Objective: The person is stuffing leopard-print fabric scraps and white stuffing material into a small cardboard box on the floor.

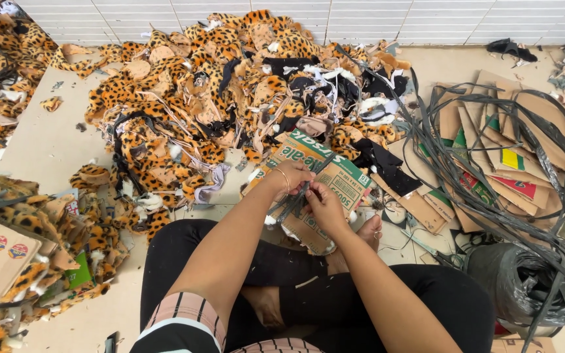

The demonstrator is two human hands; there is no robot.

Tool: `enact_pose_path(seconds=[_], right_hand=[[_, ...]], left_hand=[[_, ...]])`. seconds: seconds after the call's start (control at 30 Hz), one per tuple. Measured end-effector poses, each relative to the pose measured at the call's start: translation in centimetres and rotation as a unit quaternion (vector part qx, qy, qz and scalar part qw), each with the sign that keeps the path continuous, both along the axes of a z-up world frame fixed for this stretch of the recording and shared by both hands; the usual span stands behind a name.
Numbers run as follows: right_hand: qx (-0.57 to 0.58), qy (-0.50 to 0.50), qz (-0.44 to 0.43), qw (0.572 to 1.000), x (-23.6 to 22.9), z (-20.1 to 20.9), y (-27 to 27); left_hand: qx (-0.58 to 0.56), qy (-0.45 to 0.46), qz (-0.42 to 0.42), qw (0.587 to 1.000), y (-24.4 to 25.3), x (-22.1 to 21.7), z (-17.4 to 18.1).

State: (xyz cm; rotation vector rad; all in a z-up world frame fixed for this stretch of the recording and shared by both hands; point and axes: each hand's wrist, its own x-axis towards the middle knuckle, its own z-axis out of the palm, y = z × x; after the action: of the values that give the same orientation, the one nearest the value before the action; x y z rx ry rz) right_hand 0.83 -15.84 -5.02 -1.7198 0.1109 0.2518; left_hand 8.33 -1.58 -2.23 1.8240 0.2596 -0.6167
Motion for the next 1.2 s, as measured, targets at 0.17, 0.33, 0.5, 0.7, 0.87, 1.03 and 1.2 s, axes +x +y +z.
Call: enact_pose_path(seconds=[0.17,0.33,0.5,0.7,0.87,1.03,1.2], right_hand=[[-0.038,-0.007,0.007,0.999,-0.2,1.0,-0.5],[-0.193,-0.076,0.026,0.978,-0.8,2.5,-0.6],[-0.268,-0.110,0.052,0.956,-1.4,2.8,0.0],[-0.351,-0.112,0.145,0.918,-2.1,2.8,1.0],[-0.401,-0.140,0.178,0.888,-1.3,3.0,0.5],[-0.424,-0.162,0.178,0.873,1.8,1.9,-1.9],[-0.397,-0.116,0.130,0.901,2.1,5.1,-2.7]], left_hand=[[0.016,-0.017,0.013,1.000,0.3,0.7,-0.8],[0.095,-0.068,0.014,0.993,0.0,1.6,-1.5],[0.215,-0.085,0.011,0.973,0.5,2.0,-1.3],[0.451,-0.172,-0.112,0.869,0.7,-0.3,1.9],[0.408,-0.126,-0.076,0.901,2.3,0.2,0.4],[0.430,-0.094,-0.007,0.898,2.3,0.5,-2.7],[0.439,-0.092,0.036,0.893,0.8,-2.8,-0.5]])
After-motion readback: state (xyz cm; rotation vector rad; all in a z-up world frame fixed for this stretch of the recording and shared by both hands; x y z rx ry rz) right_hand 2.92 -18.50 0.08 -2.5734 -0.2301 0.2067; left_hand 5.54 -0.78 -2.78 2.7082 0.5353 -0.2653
